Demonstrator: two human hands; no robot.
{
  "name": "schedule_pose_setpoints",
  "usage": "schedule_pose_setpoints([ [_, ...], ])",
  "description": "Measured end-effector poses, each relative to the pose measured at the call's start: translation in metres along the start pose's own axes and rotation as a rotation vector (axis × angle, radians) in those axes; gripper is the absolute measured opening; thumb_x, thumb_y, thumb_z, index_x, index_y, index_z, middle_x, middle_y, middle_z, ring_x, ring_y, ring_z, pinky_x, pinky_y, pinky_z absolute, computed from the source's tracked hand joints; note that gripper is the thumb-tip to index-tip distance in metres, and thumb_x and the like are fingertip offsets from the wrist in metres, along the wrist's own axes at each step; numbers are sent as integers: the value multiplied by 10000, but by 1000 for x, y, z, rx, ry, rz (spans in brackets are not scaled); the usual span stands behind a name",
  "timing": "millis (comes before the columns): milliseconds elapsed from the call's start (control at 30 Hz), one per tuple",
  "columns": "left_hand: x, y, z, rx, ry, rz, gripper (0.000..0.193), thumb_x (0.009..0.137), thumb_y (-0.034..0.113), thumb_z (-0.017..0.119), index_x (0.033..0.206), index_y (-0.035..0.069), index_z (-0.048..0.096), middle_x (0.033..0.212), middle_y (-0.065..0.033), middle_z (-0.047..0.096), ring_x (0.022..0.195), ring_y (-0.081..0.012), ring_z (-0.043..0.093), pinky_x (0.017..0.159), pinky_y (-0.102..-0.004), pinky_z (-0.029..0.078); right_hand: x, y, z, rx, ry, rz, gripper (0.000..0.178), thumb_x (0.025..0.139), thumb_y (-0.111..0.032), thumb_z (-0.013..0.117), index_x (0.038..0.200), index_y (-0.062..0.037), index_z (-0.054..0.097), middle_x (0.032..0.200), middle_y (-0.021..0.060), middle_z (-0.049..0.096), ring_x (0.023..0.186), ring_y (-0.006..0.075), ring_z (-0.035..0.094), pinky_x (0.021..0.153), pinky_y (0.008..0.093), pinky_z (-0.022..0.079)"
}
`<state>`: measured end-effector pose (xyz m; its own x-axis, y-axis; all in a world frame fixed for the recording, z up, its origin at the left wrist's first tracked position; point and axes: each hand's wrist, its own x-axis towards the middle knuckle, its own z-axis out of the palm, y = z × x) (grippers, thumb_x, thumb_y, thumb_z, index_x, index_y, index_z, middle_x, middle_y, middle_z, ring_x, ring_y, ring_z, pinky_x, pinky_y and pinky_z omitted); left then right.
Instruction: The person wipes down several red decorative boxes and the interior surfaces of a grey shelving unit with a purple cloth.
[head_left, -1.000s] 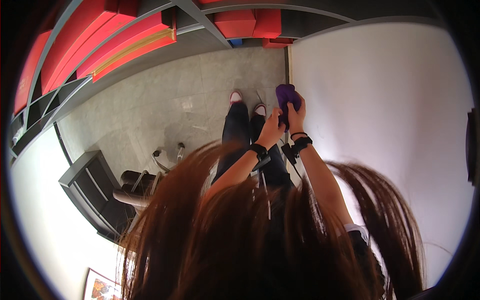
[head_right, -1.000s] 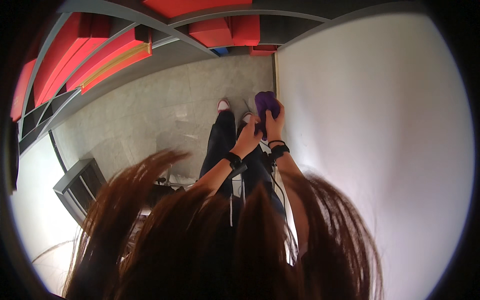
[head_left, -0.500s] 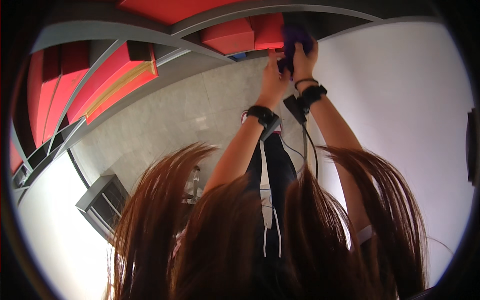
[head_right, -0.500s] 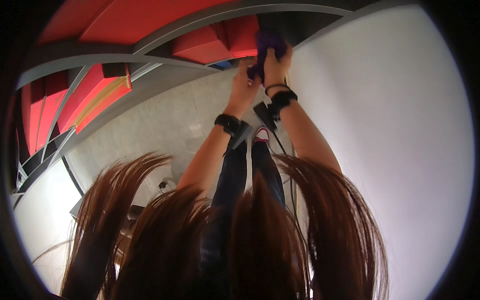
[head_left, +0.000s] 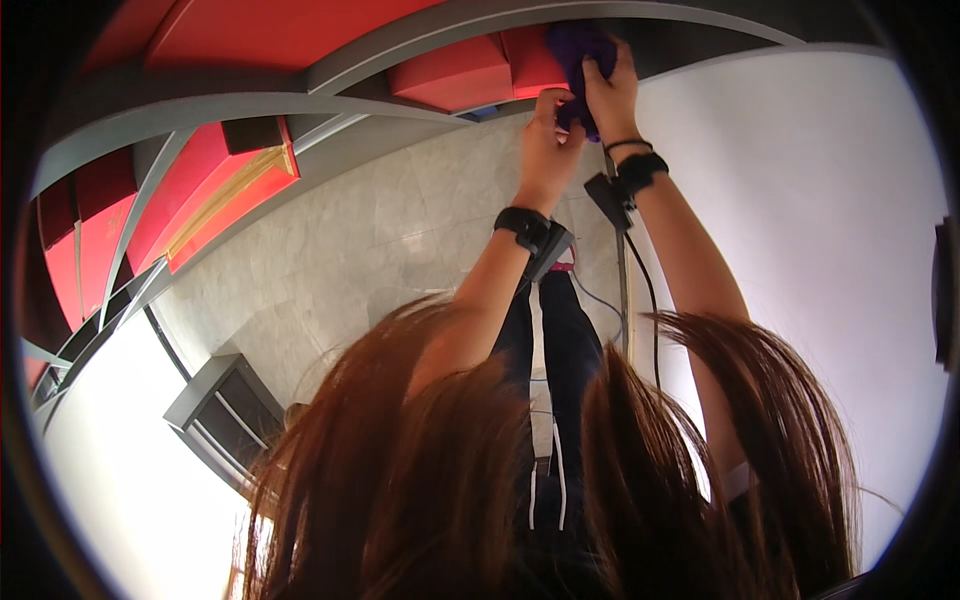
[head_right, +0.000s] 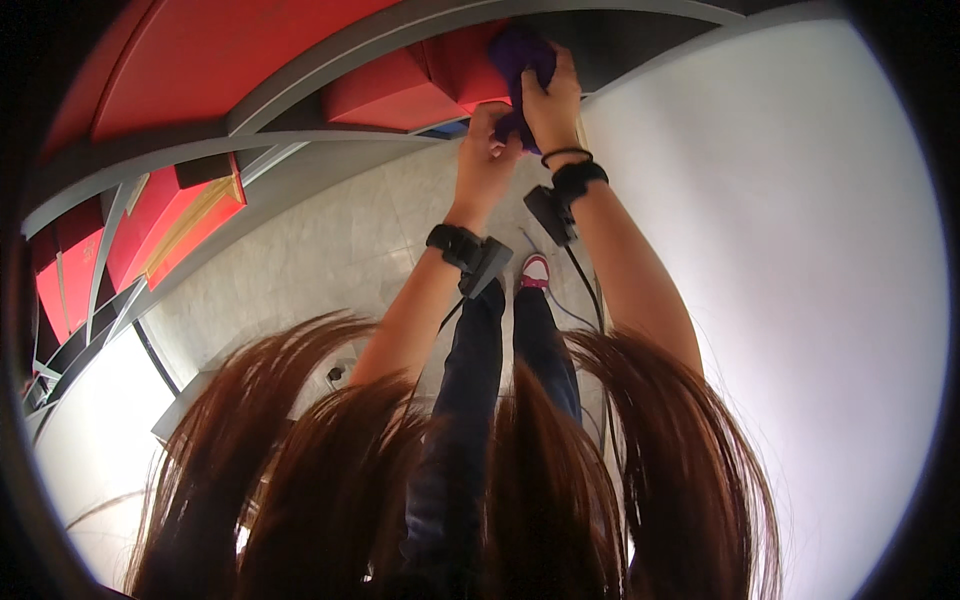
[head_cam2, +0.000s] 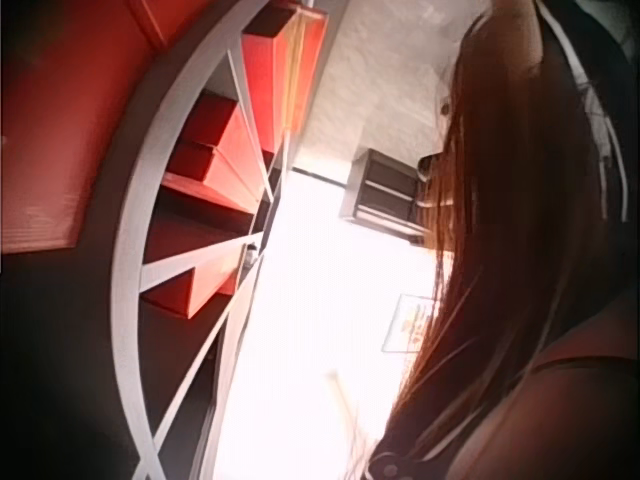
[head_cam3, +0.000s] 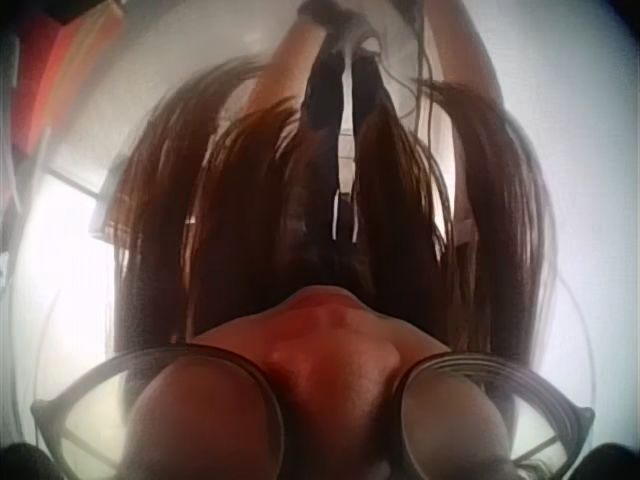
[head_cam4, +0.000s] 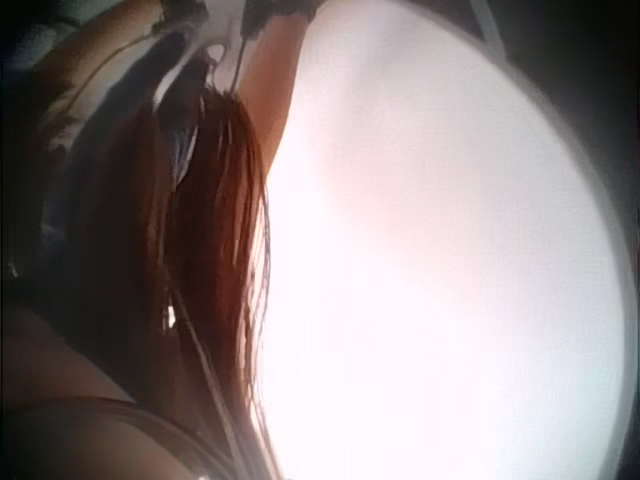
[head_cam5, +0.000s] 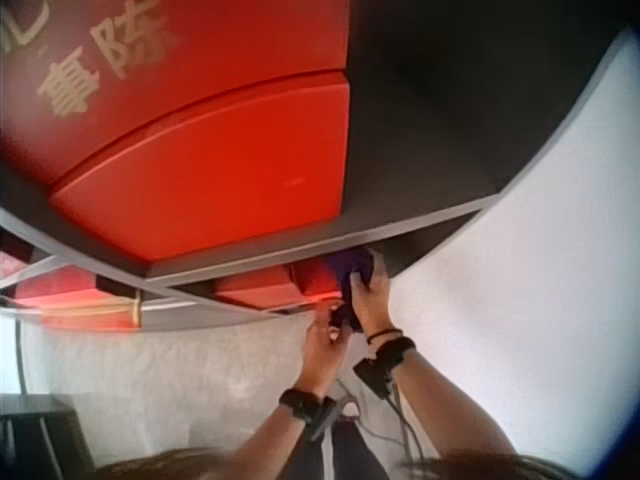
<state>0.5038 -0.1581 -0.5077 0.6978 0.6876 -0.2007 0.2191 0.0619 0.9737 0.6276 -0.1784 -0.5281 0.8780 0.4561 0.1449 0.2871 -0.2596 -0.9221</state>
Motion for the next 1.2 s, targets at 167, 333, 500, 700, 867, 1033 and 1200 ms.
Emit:
schedule_pose_setpoints([
  [167, -24, 35, -19, -112, 75, 168, 365, 856, -92, 528, 1207, -9, 471, 1044, -74, 575, 883, -118, 592, 792, -249, 476, -14, -77, -4, 178, -16, -208, 402, 815, -53, 604, 1210, -11, 546, 1085, 201, 628, 975, 336, 630, 847, 377, 494],
  [333, -33, 43, -27, -321, 230, 282, 358, 873, -57, 569, 1209, 4, 463, 1049, -51, 585, 951, -99, 552, 809, -229, 452, -15, -111, 11, -149, -320, -565, 455, 832, -106, 592, 1251, 32, 482, 1050, 287, 579, 949, 466, 556, 812, 505, 479],
  [500, -44, 48, -56, -428, 133, 204, 345, 919, -13, 559, 1241, 25, 439, 1167, -61, 562, 1079, -126, 514, 962, -275, 388, -24, -131, 28, -236, -224, -615, 491, 821, -101, 604, 1277, 25, 470, 1041, 326, 563, 952, 484, 546, 830, 515, 474],
  [700, -55, 37, -56, -603, 194, 258, 537, 917, -14, 543, 1410, 35, 336, 1329, -70, 497, 1202, -150, 486, 1021, -297, 371, -39, -141, 41, -233, -290, -753, 505, 725, -34, 678, 1210, -47, 541, 1113, 189, 588, 1064, 382, 553, 976, 459, 425],
  [867, -71, 49, -74, -614, 270, 160, 382, 894, -39, 546, 1250, 11, 418, 1154, -51, 531, 1072, -121, 501, 951, -258, 383, -58, -150, 56, -15, -260, -661, 480, 707, -24, 679, 1167, -69, 548, 1114, 169, 596, 1082, 374, 533, 1042, 472, 386],
  [1033, -86, 52, -71, -523, 253, 147, 374, 890, -45, 542, 1240, 3, 419, 1145, -52, 524, 1071, -120, 498, 948, -251, 376, -67, -151, 42, 13, -322, -583, 388, 772, -31, 653, 1155, -61, 598, 1100, 123, 652, 1010, 309, 625, 838, 378, 516],
  [1200, -99, 31, -48, -530, 218, 111, 477, 929, 16, 530, 1369, -5, 347, 1273, -86, 506, 1183, -158, 492, 1008, -301, 384, -74, -140, 14, 140, -521, -498, 414, 733, -2, 647, 1135, -102, 625, 1223, 83, 627, 1136, 314, 571, 980, 402, 461],
])
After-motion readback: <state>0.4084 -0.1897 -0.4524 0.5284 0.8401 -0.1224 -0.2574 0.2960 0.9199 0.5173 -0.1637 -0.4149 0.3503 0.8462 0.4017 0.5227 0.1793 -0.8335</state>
